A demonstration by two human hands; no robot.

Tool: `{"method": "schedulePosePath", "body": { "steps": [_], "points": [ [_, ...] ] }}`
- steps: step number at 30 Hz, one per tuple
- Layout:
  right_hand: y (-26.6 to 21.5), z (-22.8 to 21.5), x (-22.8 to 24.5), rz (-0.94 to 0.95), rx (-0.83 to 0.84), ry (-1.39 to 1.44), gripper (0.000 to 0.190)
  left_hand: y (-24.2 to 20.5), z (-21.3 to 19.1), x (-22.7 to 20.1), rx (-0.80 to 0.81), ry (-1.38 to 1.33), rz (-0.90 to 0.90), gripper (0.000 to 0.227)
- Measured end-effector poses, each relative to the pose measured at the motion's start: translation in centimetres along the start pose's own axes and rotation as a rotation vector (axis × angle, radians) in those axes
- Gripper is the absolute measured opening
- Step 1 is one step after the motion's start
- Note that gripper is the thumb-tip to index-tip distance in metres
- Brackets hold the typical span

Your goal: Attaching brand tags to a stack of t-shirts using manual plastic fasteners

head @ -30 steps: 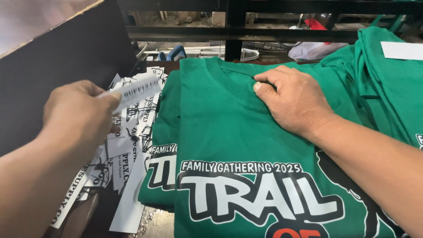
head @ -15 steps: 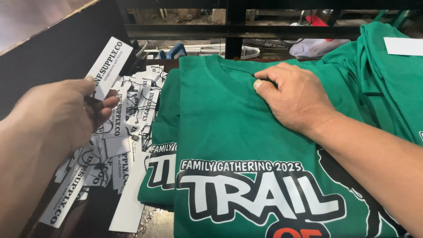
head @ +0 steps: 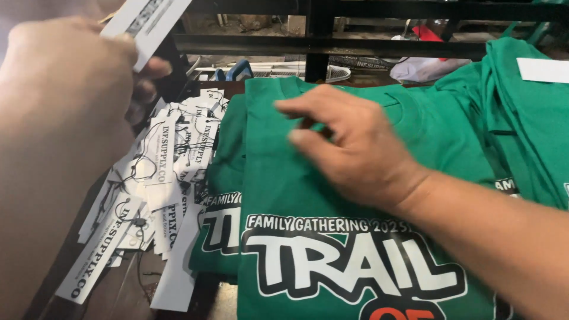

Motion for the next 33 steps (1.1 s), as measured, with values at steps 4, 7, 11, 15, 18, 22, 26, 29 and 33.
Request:
{"method": "schedulePosePath", "body": {
  "steps": [4, 7, 11, 15, 18, 22, 26, 29, 33],
  "points": [
    [1.3, 7.1, 0.2, 0.558, 0.175, 0.496, 0.062, 1.8, 1.2, 0.1, 0.254, -0.286, -0.075, 0.046],
    [2.8, 10.7, 3.3, 0.815, 0.235, 0.938, 0.093, -0.6, 2.0, -2.7, 0.208, 1.189, 0.731, 0.037],
    [1.9, 11.1, 2.6, 1.195, 0.202, 0.861, 0.035, 1.7, 1.8, -1.6, 0.138, 1.289, 0.695, 0.035],
    [1.2, 7.1, 0.9, 1.165, 0.218, 0.761, 0.014, 1.2, 1.8, -0.6, 0.131, 1.456, 0.638, 0.032],
    [0.8, 2.8, -2.4, 1.152, 0.13, 0.418, 0.016, 0.2, 3.9, -0.1, 0.162, 1.619, 0.706, 0.032],
    [-1.8, -2.3, -9.4, 1.064, 0.015, 0.134, 0.012, -0.7, 8.3, 1.2, 0.41, -0.15, -0.021, 0.075],
    [-4.4, -5.9, -13.0, 0.991, -0.107, -0.138, 0.014, -3.4, 9.3, 1.8, 0.083, 0.045, 0.023, 0.034],
    [-5.8, -6.2, -13.9, 0.929, -0.067, -0.277, 0.013, -5.7, 13.1, 2.7, 0.04, 0.367, 0.448, 0.056],
    [-5.8, -5.3, -12.5, 0.612, -0.06, -0.401, 0.015, -12.5, 17.9, 1.5, 0.185, 0.08, 1.252, 0.053]
  ]
}}
Point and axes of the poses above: each hand's wrist, its own y-axis towards the middle knuckle, its own z-axis out of the palm, x = y × z, the point moved 8 cm from there along y, towards the middle knuckle, and after that the axes turned 10 degrees about -x, right-handed, at the moved point
